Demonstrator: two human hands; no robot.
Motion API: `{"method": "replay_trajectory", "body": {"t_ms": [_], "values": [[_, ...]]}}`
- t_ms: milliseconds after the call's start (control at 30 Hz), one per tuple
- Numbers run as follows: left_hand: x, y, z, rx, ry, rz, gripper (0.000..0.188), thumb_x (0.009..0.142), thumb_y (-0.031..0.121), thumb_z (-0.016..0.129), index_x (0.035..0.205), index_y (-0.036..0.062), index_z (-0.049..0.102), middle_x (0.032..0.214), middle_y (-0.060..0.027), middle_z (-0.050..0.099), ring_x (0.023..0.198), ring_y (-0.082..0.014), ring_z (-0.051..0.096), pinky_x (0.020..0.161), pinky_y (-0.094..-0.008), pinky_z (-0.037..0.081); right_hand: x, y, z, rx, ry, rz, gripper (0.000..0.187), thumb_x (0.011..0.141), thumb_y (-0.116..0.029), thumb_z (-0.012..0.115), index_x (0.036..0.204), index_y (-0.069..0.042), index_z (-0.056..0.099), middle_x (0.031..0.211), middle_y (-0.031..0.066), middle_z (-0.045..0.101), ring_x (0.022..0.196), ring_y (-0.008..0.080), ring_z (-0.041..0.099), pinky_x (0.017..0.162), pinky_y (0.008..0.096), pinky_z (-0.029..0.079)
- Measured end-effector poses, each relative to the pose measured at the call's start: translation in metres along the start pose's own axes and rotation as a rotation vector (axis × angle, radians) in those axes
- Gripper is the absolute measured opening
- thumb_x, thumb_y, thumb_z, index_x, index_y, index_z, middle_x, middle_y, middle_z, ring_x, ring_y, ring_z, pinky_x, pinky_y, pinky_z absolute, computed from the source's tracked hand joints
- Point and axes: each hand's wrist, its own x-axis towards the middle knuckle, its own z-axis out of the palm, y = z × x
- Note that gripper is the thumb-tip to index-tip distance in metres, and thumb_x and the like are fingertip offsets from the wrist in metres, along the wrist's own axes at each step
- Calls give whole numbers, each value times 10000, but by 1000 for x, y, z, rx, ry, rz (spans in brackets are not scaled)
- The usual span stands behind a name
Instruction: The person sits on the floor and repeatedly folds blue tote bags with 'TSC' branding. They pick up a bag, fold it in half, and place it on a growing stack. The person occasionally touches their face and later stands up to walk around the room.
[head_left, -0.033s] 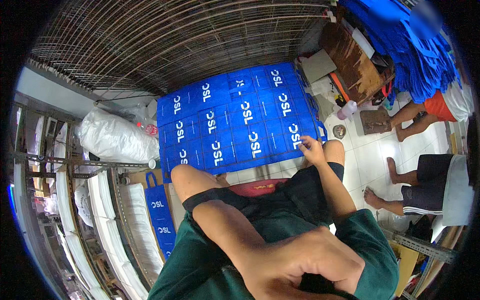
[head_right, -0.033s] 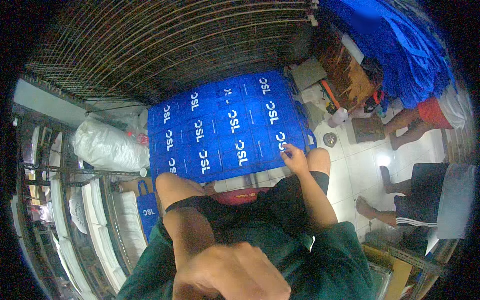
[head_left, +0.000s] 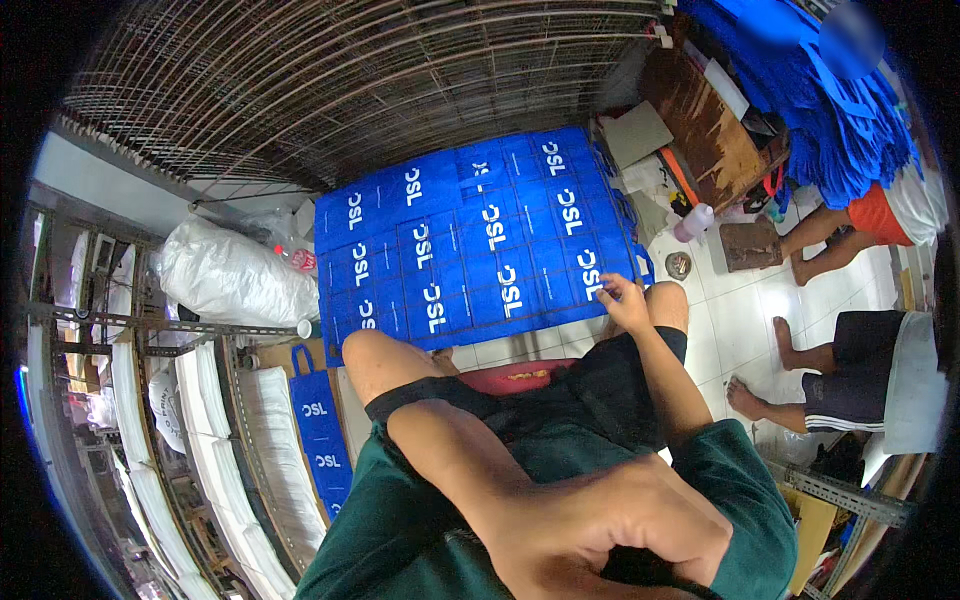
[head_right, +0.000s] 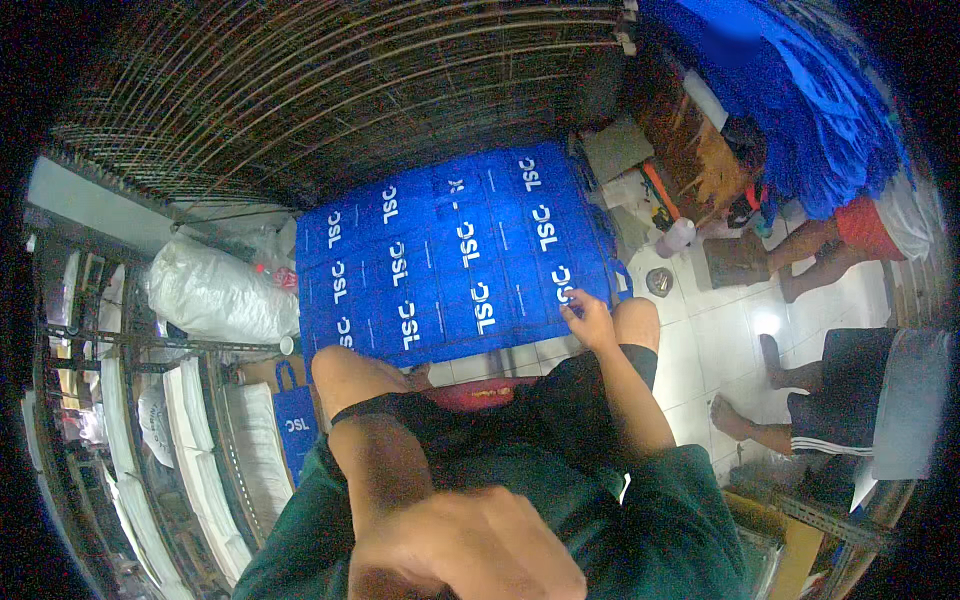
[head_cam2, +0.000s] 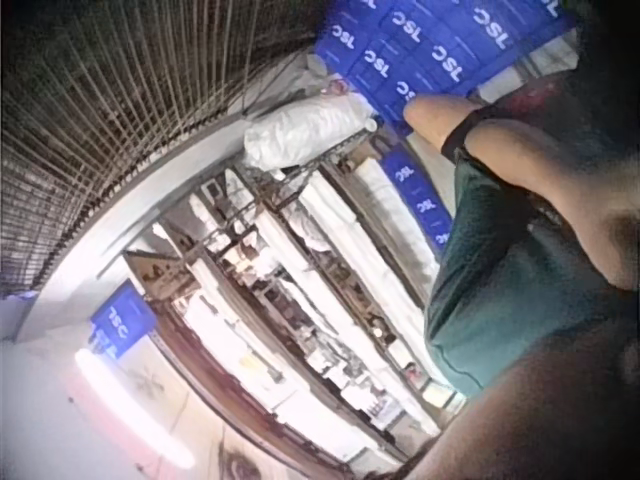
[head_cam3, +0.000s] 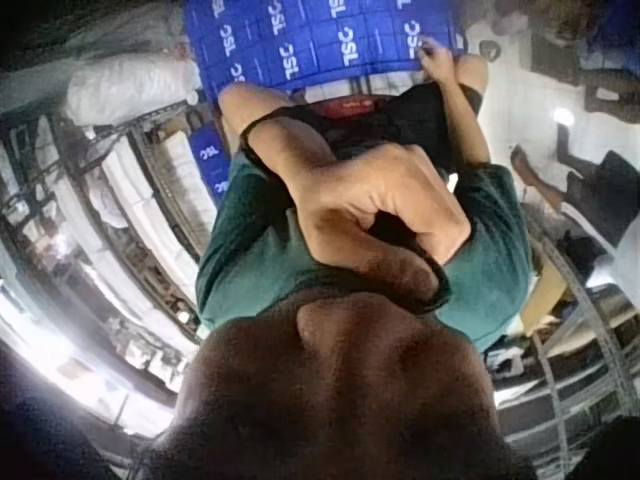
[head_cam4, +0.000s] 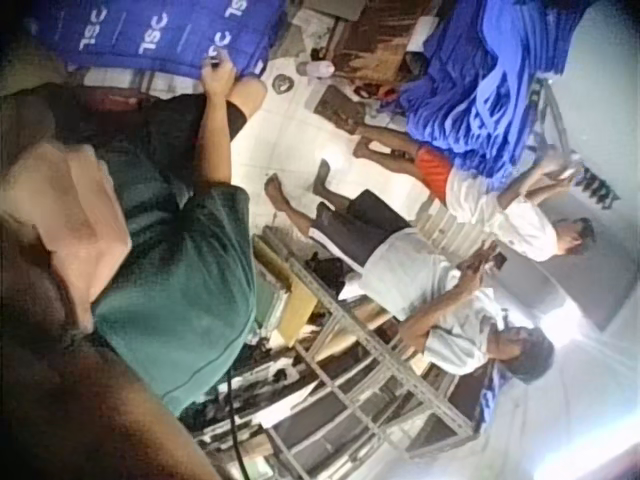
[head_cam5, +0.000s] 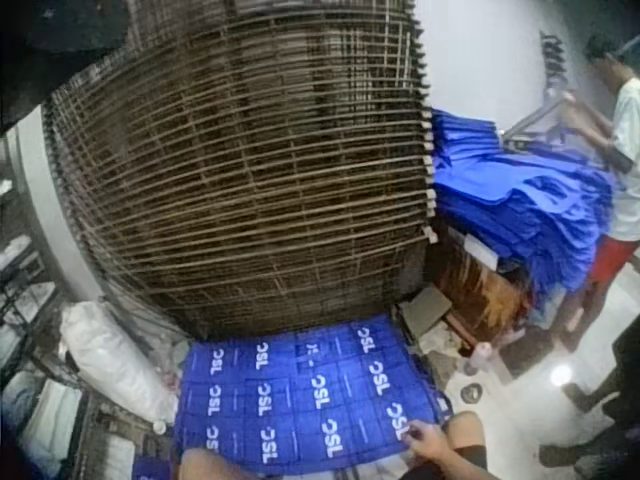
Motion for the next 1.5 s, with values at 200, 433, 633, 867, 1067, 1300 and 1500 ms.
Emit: {"method": "replay_trajectory", "body": {"t_ms": [200,433,633,867,1067,1300,1500], "values": [[5,-13,-4,46,-256,-166,369,850,120,557,541,4,393,508,-99,387,437,-190,417,426,-322,298,3,-24,-49,132,79,-169,286,752,-153,640,1020,-63,603,818,75,643,711,169,600,665,302,478],[-51,-37,-84,370,69,-381,259,825,162,598,1036,11,586,971,-106,603,891,-191,575,807,-316,439,21,-139,-265,-228,674,-621,161,771,-81,617,916,-9,620,844,81,626,721,142,573,671,256,449],[-216,-91,-215,667,1239,-667,264,801,178,622,1025,48,572,935,-54,598,859,-151,546,763,-273,426,78,-173,-477,453,1098,-539,328,826,-122,573,1126,-16,493,898,133,593,812,216,597,739,298,491],[-275,-112,-248,618,1550,-693,290,771,240,668,971,57,565,837,-48,580,757,-145,545,618,-282,441,159,-102,-617,867,1070,-237,485,844,-228,503,1253,-10,358,1150,325,442,931,384,562,806,393,496],[-324,-116,-260,726,1672,-697,292,774,227,677,964,45,551,779,-56,581,649,-128,542,520,-246,436,165,-145,-594,-919,1066,310,390,737,-274,572,1084,-94,564,1183,105,502,1103,294,461,878,427,424],[-305,-105,-253,639,1602,-697,261,821,213,594,1044,82,555,825,-40,580,688,-169,577,588,-299,504,211,-110,-640,-1170,779,323,326,719,-160,511,1039,-113,556,1298,70,412,1209,285,361,923,487,380],[-355,-114,-277,700,1567,-531,225,822,203,575,990,54,576,759,-57,575,639,-149,555,569,-289,491,251,-81,-653,-1065,819,306,655,776,-136,464,1368,-209,193,1392,66,321,1309,338,216,970,541,305]]}}
